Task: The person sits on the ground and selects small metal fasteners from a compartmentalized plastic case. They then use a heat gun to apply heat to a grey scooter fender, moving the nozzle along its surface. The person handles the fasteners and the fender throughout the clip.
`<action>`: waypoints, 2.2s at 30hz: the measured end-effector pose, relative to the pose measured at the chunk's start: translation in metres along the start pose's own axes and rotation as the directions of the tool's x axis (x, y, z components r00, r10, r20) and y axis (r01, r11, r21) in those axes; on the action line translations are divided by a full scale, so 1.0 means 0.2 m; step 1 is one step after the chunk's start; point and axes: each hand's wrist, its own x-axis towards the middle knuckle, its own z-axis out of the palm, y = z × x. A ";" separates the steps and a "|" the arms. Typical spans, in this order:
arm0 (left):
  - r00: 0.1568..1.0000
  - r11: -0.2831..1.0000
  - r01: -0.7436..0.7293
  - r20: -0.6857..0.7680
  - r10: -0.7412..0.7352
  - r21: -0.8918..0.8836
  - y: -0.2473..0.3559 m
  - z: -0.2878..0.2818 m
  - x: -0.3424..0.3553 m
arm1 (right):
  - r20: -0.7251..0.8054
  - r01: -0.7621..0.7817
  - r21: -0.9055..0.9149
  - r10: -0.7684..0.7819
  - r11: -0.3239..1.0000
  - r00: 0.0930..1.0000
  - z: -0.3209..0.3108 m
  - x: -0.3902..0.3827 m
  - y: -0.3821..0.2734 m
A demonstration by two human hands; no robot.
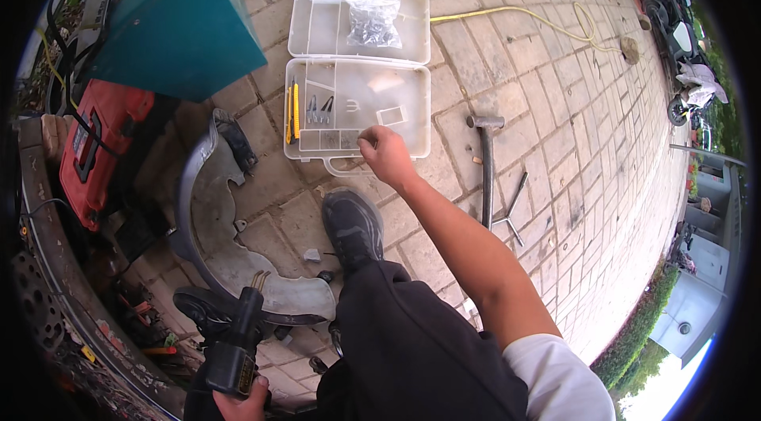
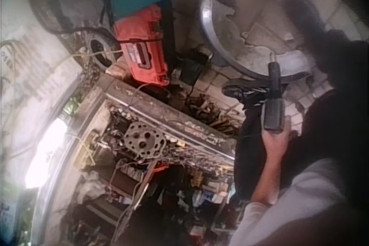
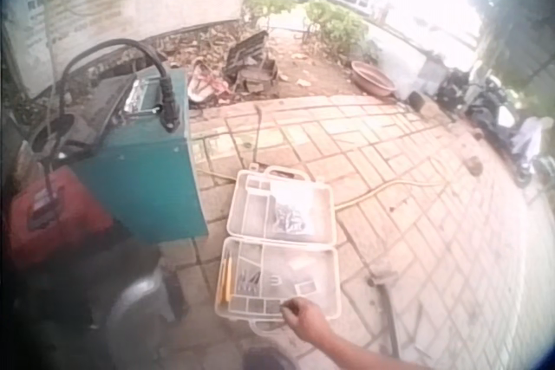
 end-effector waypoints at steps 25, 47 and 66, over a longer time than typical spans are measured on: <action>1.000 0.990 0.004 0.004 -0.004 -0.138 0.01 0.03 0.00 | 0.169 -0.354 0.227 0.321 0.907 0.932 -0.07 0.05 -0.02; 1.000 0.988 -0.005 0.003 0.005 -0.156 -0.04 0.03 0.02 | -0.063 -0.062 0.171 0.073 0.983 0.995 0.00 -0.03 -0.05; 1.000 0.977 -0.015 -0.004 0.015 -0.213 -0.18 0.04 0.05 | -0.299 0.161 0.192 -0.098 0.968 0.949 0.08 -0.07 0.04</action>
